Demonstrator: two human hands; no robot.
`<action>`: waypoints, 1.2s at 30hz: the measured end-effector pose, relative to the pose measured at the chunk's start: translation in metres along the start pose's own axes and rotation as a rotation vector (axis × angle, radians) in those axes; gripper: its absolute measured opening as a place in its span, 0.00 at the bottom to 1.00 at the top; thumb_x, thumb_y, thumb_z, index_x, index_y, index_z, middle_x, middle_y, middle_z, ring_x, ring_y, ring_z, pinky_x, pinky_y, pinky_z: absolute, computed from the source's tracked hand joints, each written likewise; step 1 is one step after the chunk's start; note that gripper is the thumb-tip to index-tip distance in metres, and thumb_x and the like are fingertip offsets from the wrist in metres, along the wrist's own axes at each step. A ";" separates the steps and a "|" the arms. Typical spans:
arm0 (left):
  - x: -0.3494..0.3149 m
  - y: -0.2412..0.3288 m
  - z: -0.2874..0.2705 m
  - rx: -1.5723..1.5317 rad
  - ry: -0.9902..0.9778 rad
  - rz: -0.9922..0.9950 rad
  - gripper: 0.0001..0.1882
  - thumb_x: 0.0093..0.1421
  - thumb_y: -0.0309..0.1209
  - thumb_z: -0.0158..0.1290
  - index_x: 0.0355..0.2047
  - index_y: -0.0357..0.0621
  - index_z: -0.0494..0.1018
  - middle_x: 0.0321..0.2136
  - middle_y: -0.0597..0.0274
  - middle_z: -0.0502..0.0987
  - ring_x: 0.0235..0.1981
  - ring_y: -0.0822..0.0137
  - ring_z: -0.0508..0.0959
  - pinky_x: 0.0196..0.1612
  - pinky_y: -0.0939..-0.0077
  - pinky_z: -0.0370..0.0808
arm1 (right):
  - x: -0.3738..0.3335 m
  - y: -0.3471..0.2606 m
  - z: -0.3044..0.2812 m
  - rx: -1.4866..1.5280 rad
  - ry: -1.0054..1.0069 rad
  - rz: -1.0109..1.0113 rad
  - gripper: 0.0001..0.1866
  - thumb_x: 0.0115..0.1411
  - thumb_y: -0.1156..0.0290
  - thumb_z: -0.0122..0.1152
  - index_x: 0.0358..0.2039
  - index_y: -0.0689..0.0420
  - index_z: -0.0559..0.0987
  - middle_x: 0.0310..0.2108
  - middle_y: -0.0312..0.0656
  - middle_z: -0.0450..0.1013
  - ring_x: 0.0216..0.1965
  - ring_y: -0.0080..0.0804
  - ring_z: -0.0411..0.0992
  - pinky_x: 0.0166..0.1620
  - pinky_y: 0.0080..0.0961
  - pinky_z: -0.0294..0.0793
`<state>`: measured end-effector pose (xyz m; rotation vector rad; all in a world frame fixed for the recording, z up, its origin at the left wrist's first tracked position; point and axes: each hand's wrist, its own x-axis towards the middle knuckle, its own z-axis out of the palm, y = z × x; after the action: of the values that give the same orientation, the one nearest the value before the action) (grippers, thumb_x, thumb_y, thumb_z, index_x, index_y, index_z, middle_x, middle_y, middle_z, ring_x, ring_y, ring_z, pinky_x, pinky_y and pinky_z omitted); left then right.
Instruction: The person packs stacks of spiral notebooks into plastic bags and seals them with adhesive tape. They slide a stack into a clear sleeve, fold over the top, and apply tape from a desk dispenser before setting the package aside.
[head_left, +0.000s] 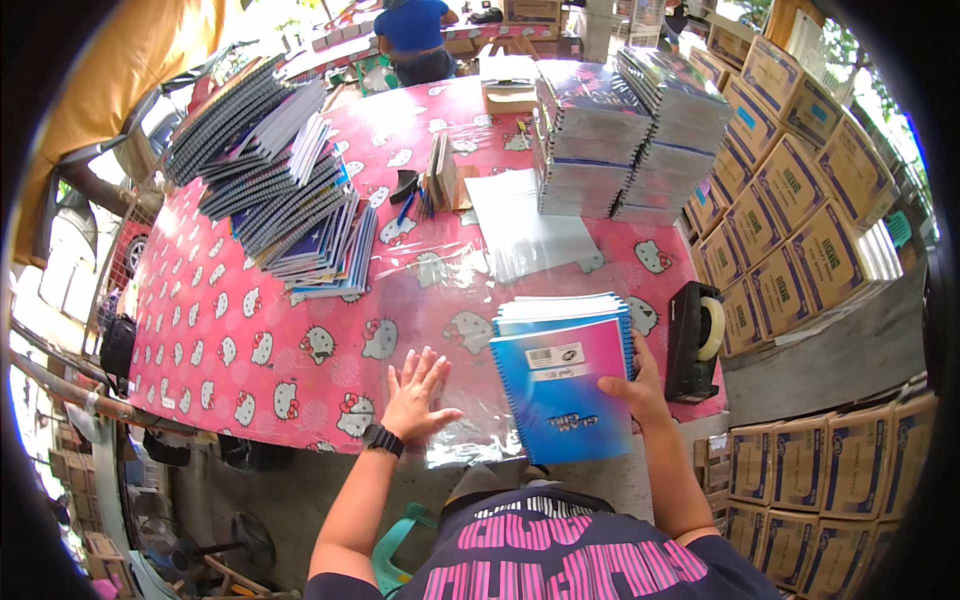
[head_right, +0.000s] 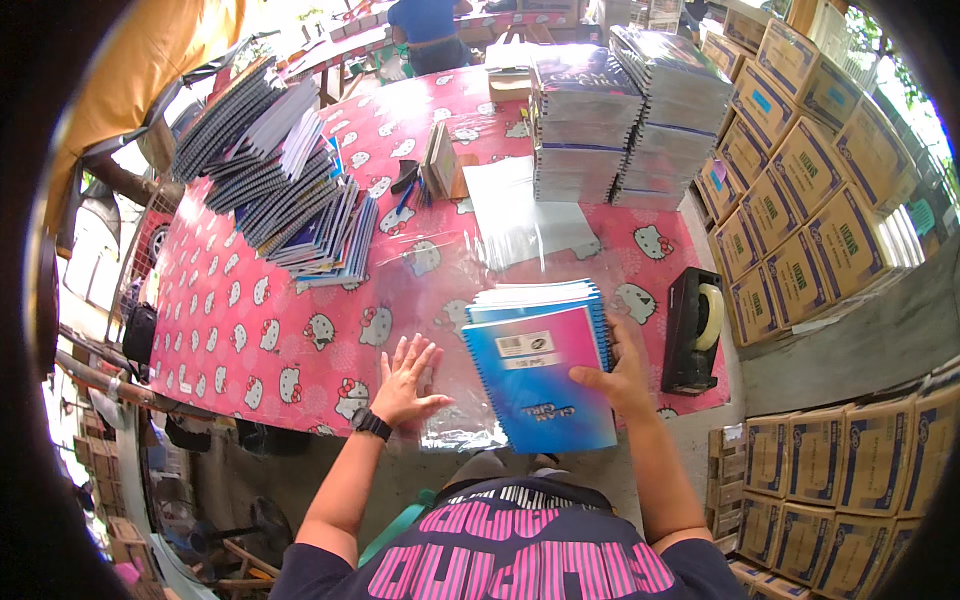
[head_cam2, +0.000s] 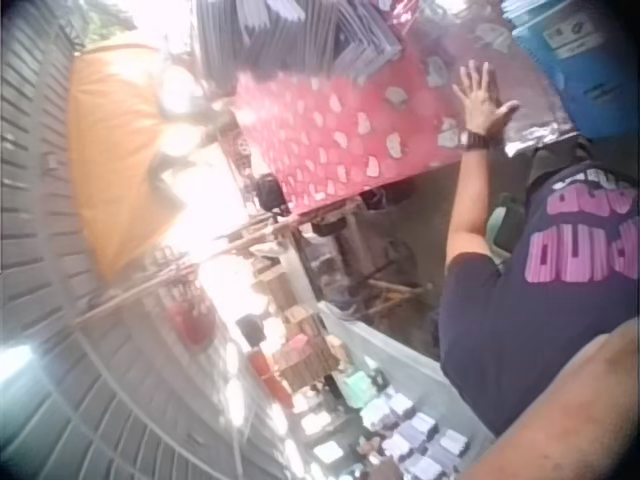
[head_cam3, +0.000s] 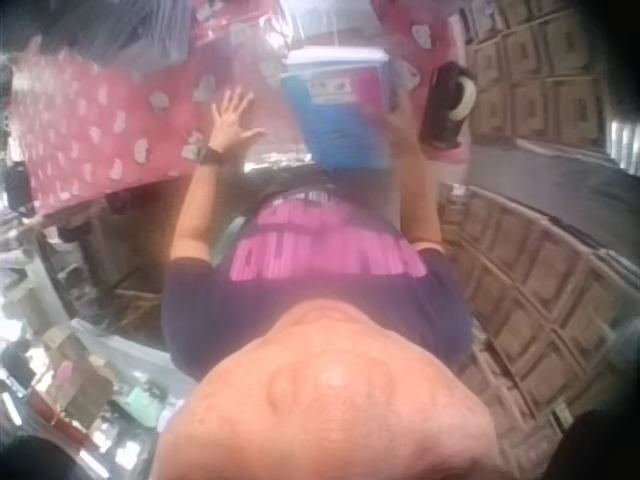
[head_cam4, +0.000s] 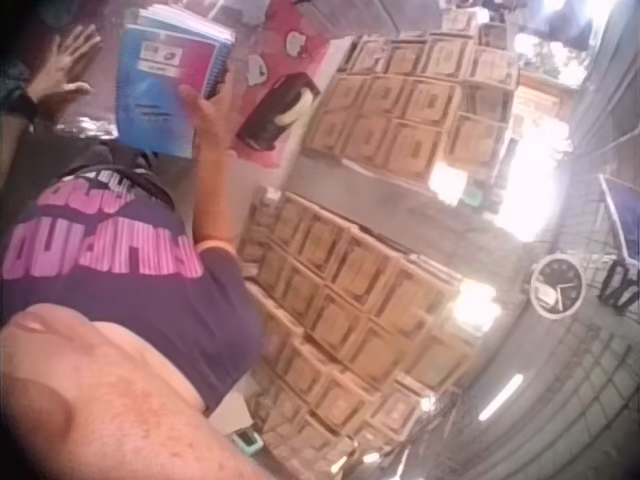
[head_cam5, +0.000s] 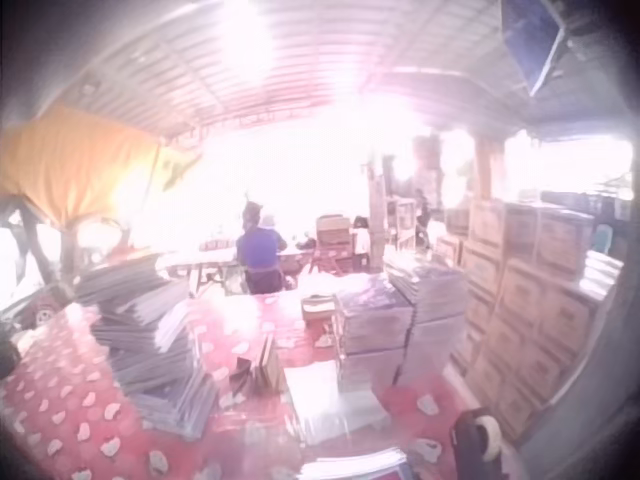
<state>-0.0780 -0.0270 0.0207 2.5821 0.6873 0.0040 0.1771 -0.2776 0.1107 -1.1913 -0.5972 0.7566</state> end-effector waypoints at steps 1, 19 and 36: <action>0.001 0.006 -0.007 -0.135 0.034 0.005 0.53 0.44 0.63 0.56 0.65 0.57 0.47 0.67 0.53 0.40 0.68 0.54 0.39 0.64 0.46 0.38 | 0.000 -0.005 0.010 0.008 -0.006 -0.018 0.45 0.40 0.70 0.75 0.57 0.62 0.59 0.48 0.42 0.67 0.49 0.30 0.67 0.52 0.24 0.66; 0.040 0.028 -0.011 -1.192 -0.006 -0.037 0.51 0.33 0.24 0.70 0.58 0.40 0.53 0.49 0.58 0.67 0.51 0.66 0.67 0.55 0.70 0.65 | 0.037 0.095 0.042 -0.286 -0.131 0.042 0.52 0.38 0.74 0.75 0.60 0.60 0.51 0.54 0.43 0.60 0.57 0.33 0.57 0.61 0.30 0.53; 0.116 0.009 -0.024 -1.499 -0.139 -0.170 0.22 0.50 0.32 0.62 0.43 0.34 0.70 0.34 0.56 0.77 0.31 0.70 0.78 0.34 0.76 0.77 | 0.100 0.105 0.005 -0.724 0.329 -0.076 0.24 0.50 0.56 0.65 0.41 0.62 0.76 0.45 0.51 0.70 0.46 0.47 0.68 0.49 0.37 0.66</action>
<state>0.0252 0.0311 0.0328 1.0748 0.5068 0.1998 0.2143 -0.1767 0.0135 -1.8987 -0.6540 0.2555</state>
